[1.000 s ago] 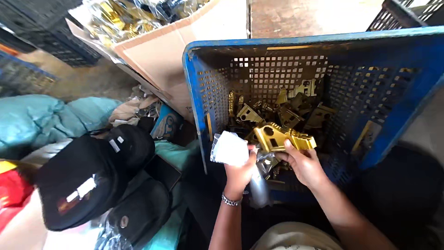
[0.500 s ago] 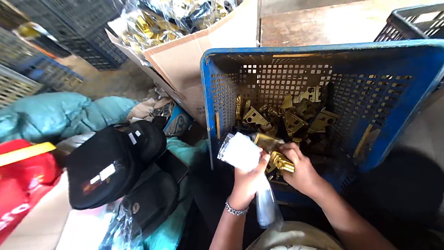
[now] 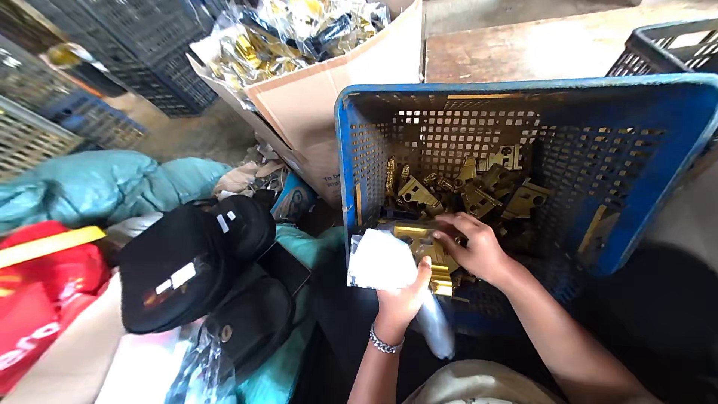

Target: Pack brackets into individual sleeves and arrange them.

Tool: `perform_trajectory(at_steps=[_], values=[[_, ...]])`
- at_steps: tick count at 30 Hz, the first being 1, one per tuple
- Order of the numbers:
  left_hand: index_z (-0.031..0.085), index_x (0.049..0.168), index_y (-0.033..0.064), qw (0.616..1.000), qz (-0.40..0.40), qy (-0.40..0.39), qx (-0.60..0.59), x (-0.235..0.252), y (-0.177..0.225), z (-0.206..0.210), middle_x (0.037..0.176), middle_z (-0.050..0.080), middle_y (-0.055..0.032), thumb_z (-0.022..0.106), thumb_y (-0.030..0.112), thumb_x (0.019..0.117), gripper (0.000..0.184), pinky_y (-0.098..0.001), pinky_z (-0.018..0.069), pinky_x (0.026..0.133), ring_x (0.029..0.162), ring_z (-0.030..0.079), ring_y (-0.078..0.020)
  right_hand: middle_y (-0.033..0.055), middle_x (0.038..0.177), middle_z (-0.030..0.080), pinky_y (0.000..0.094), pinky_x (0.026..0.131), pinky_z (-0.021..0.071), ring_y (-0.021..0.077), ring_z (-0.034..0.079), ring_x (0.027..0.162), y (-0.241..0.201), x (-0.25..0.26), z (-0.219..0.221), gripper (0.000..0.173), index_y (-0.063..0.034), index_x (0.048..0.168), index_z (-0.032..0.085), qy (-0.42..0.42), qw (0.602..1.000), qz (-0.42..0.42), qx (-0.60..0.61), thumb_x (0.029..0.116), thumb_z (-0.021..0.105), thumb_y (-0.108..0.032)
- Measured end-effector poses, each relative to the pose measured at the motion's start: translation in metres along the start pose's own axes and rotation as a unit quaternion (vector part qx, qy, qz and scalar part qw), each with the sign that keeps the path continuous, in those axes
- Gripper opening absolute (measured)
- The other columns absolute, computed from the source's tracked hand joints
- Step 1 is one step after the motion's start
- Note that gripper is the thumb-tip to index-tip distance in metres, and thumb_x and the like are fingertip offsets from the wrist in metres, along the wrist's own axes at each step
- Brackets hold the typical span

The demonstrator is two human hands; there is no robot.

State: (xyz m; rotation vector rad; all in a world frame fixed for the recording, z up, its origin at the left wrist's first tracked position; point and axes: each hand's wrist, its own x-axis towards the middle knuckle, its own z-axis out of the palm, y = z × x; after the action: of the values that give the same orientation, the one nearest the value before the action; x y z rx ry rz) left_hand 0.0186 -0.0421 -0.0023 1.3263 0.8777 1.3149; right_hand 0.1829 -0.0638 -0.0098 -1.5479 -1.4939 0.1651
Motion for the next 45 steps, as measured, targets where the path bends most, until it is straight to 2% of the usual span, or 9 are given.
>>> perform_trajectory(at_steps=[6,11,17,22,30,33,37,41,45], values=[[0.053,0.111,-0.0259,0.988,0.078,0.077,0.111,0.009,-0.02,-0.005,0.1,0.067,-0.0166,0.074,-0.004,0.0715,0.05,-0.0129,0.0497,0.09,0.097,0.062,0.003,0.0133,0.09,0.07,0.0259,0.086,0.0565,0.0206,0.069,0.089,-0.054,-0.025,0.01,0.014,-0.0011,0.094,0.071,0.001,0.994,-0.112,-0.007,0.0959,0.059,-0.007],[0.056,0.117,-0.0131,0.998,-0.051,0.005,-0.028,0.012,-0.011,0.0,0.099,0.071,-0.0055,0.074,-0.003,0.0811,0.041,-0.0212,0.0575,0.088,0.093,0.068,-0.0027,0.0227,0.14,0.054,0.0333,0.099,0.0555,0.0231,0.057,0.127,-0.029,-0.016,-0.008,0.064,0.001,0.135,0.061,-0.131,0.962,0.135,0.199,0.0878,0.076,-0.039],[0.051,0.131,-0.012,0.983,-0.181,-0.001,0.023,0.021,-0.008,-0.055,0.112,0.069,-0.0146,0.068,-0.004,0.0866,0.048,-0.0292,0.0582,0.09,0.099,0.069,-0.0096,0.0226,0.094,0.072,0.051,0.082,0.0582,0.0328,0.072,0.079,-0.04,0.039,-0.074,0.032,0.0032,0.121,0.069,-0.451,0.872,0.189,0.003,0.0962,0.072,-0.016],[0.068,0.105,-0.0159,0.963,0.007,-0.115,0.243,0.013,0.0,-0.07,0.096,0.074,-0.0185,0.078,0.006,0.0816,0.033,-0.032,0.0574,0.09,0.092,0.072,-0.0136,0.004,0.114,0.071,0.0279,0.084,0.0623,0.0076,0.071,0.097,-0.068,0.103,-0.113,0.039,-0.0012,0.133,0.056,-0.017,0.987,-0.036,0.157,0.0989,0.064,-0.019],[0.058,0.111,-0.0257,0.957,0.119,-0.143,0.221,0.012,0.004,0.005,0.102,0.069,-0.031,0.079,0.009,0.0726,0.056,-0.0384,0.0546,0.094,0.101,0.07,-0.0295,0.0101,0.164,0.037,0.0707,0.12,0.0016,0.0301,0.023,0.156,-0.065,0.039,0.004,0.062,-0.0041,0.153,0.047,-0.178,0.984,-0.02,0.007,0.11,0.018,-0.038],[0.051,0.121,-0.023,0.98,0.047,-0.126,0.15,0.029,-0.002,0.002,0.11,0.064,-0.0216,0.061,0.006,0.0883,0.045,-0.0217,0.0468,0.099,0.108,0.062,-0.009,0.0182,0.156,0.047,0.0689,0.117,0.0255,0.0362,0.039,0.148,-0.067,0.032,0.024,0.061,0.001,0.149,0.048,-0.07,0.992,-0.105,-0.019,0.1105,0.023,-0.039],[0.065,0.109,-0.0188,0.923,0.112,-0.191,0.314,0.023,0.001,0.013,0.103,0.071,-0.0273,0.074,0.014,0.0823,0.043,-0.0393,0.0536,0.096,0.104,0.07,-0.0299,0.0112,0.17,0.021,0.0613,0.125,-0.0051,0.0274,0.01,0.159,-0.064,0.079,-0.003,0.06,-0.0033,0.162,0.025,-0.233,0.969,0.079,0.021,0.1119,0.019,-0.036],[0.059,0.113,-0.0198,0.948,0.044,-0.233,0.214,0.029,-0.016,-0.003,0.108,0.067,-0.0223,0.064,0.01,0.0876,0.039,-0.023,0.0466,0.097,0.108,0.063,-0.014,0.0064,0.147,0.06,0.068,0.117,0.0254,0.0321,0.044,0.146,-0.057,0.027,0.036,0.068,-0.0117,0.14,0.064,-0.05,0.992,-0.111,-0.018,0.11,0.013,-0.046],[0.059,0.118,-0.0226,0.928,-0.042,-0.217,0.3,-0.003,0.003,-0.001,0.113,0.068,-0.0308,0.071,0.006,0.0838,0.046,-0.034,0.049,0.101,0.111,0.066,-0.026,0.0115,0.164,0.036,0.0601,0.125,0.0044,0.0285,0.024,0.156,-0.011,0.03,0.006,0.057,-0.0041,0.155,0.044,-0.207,0.97,0.119,0.044,0.1104,0.02,-0.03]])
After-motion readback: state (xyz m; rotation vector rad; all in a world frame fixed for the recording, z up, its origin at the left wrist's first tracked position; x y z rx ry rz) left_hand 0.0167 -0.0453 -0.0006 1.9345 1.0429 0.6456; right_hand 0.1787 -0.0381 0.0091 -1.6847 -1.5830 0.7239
